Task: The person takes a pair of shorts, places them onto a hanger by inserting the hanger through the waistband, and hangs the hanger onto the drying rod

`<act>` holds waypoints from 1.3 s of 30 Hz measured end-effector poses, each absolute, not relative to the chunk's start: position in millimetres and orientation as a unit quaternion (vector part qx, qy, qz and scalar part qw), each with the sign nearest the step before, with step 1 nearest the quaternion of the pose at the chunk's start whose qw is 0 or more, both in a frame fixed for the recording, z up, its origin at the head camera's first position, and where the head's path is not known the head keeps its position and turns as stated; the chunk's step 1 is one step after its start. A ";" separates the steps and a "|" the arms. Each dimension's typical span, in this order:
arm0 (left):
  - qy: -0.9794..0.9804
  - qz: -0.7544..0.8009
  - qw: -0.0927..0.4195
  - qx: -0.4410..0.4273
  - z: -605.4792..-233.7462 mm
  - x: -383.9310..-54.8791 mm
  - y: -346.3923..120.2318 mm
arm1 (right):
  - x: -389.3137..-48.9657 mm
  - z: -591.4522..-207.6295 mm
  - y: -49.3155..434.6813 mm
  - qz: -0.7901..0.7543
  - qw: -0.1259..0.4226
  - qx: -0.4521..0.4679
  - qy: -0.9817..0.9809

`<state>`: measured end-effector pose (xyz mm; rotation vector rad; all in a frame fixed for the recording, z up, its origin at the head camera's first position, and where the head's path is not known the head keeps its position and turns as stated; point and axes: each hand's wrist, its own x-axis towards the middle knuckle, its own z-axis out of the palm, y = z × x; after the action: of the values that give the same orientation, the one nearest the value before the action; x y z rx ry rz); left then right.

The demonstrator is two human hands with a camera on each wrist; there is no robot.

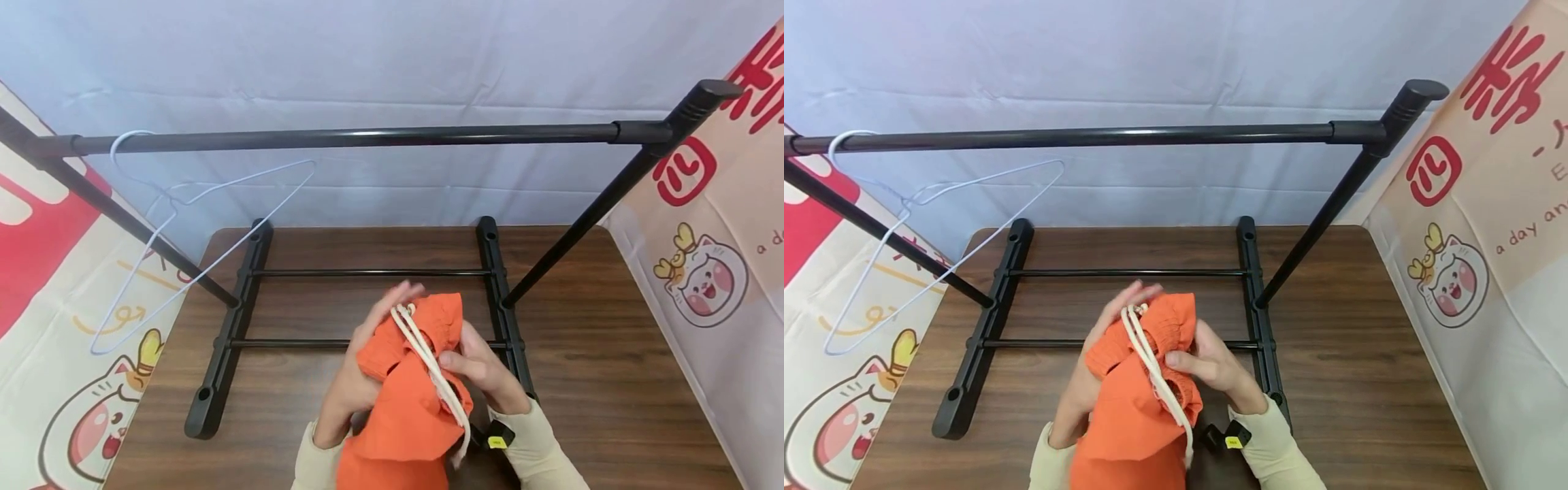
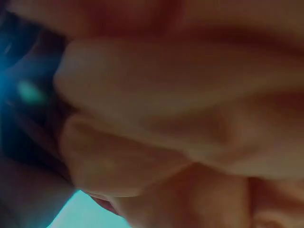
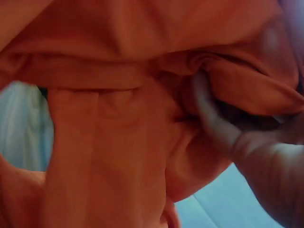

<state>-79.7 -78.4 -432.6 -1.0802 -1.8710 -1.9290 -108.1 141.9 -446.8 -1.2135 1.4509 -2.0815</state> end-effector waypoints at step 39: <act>-0.525 -0.786 0.288 -0.155 -368.1 -89.4 -89.3 | -107.8 -427.9 167.4 -0.507 0.158 -0.274 0.802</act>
<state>-89.4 -89.3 -368.1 -0.4125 -1.4021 -2.0976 -107.8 167.4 -427.9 -0.7844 2.2940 -1.4490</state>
